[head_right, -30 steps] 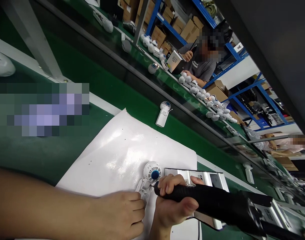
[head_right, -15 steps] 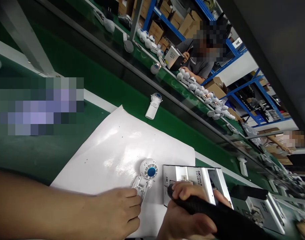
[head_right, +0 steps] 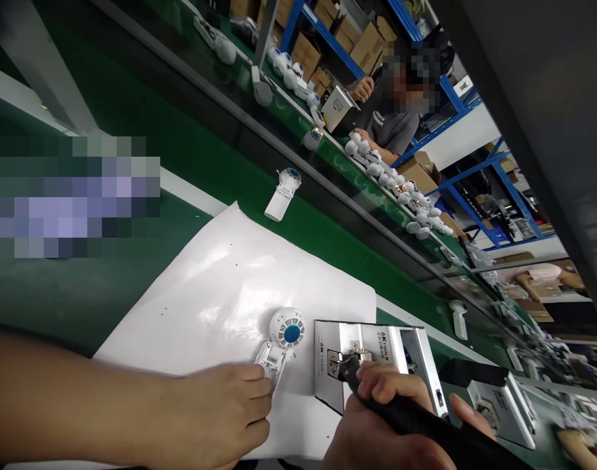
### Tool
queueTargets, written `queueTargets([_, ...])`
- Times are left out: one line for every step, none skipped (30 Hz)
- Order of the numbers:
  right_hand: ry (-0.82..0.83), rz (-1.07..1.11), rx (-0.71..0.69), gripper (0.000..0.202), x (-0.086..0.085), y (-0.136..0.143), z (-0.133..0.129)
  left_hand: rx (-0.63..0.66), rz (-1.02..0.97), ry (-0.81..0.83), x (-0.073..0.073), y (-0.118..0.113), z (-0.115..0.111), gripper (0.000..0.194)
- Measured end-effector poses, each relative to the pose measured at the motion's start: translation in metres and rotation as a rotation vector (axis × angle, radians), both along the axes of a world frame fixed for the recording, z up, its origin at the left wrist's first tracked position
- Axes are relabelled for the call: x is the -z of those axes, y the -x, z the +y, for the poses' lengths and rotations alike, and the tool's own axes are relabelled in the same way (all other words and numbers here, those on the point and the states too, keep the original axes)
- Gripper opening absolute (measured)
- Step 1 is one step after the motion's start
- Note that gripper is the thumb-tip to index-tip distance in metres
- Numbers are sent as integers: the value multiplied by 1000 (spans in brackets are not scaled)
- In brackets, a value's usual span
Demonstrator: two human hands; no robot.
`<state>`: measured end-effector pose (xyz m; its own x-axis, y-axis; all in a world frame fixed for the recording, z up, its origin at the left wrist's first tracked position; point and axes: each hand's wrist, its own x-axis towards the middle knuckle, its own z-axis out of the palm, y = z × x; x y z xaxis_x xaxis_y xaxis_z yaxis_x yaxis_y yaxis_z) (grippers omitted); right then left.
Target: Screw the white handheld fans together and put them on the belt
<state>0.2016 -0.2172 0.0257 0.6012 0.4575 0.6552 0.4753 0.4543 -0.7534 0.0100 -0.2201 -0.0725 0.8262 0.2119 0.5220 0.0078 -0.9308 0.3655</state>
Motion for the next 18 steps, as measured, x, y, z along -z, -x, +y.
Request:
queueTargets([-14, -1, -7, 50, -1, 6, 0, 7, -3, -2, 1, -1, 0, 20])
queueTargets([-9, 16, -45, 53, 0, 11, 0, 15, -4, -2, 1, -1, 0, 18])
queueTargets([12, 35, -110, 57, 1, 16, 0, 23, -3, -3, 1, -1, 1, 17])
queueTargets([4, 42, -153, 60, 2, 21, 1, 29, 1, -3, 1, -2, 1, 18])
queueTargets([-15, 35, -183, 62, 5, 25, 3, 33, 7, -2, 0, -2, 1, 19])
queueTargets([-18, 30, -215, 63, 7, 29, 5, 33, 13, -3, 0, -2, 1, 20])
queueTargets([-9, 37, -241, 63, 9, 33, 6, 30, 17, -4, -1, -2, 1, 21])
queueTargets([17, 51, -271, 63, 11, 36, 8, 26, 19, -4, -2, -2, 1, 22])
queueTargets([41, 80, -284, 63, 12, 39, 9, 22, 19, -8, -3, -1, 1, 23])
queueTargets([63, 113, -282, 61, 13, 41, 10, 17, 17, -12, -3, -1, 1, 23])
queueTargets([81, 138, -277, 60, 14, 43, 10, 13, 13, -17, -4, -1, 1, 23])
queueTargets([87, 155, -269, 59, 15, 44, 11, 9, 9, -22, -4, 0, 1, 24])
queueTargets([96, 162, -273, 57, 16, 44, 11, 6, 5, -25, -4, 0, 1, 25])
queueTargets([95, 166, -277, 57, 18, 44, 11, 4, 1, -27, -4, 0, 1, 25])
queueTargets([94, 166, -287, 57, 20, 44, 12, 2, -1, -28, -4, 0, 1, 24])
queueTargets([94, 161, -307, 57, 23, 44, 12, 1, -5, -27, -3, -1, 1, 24])
queueTargets([95, 156, -329, 57, 26, 43, 13, -1, -8, -28, -2, -1, 1, 23])
queueTargets([100, 156, -348, 56, 29, 43, 14, -4, -12, -29, -2, -2, 1, 22])
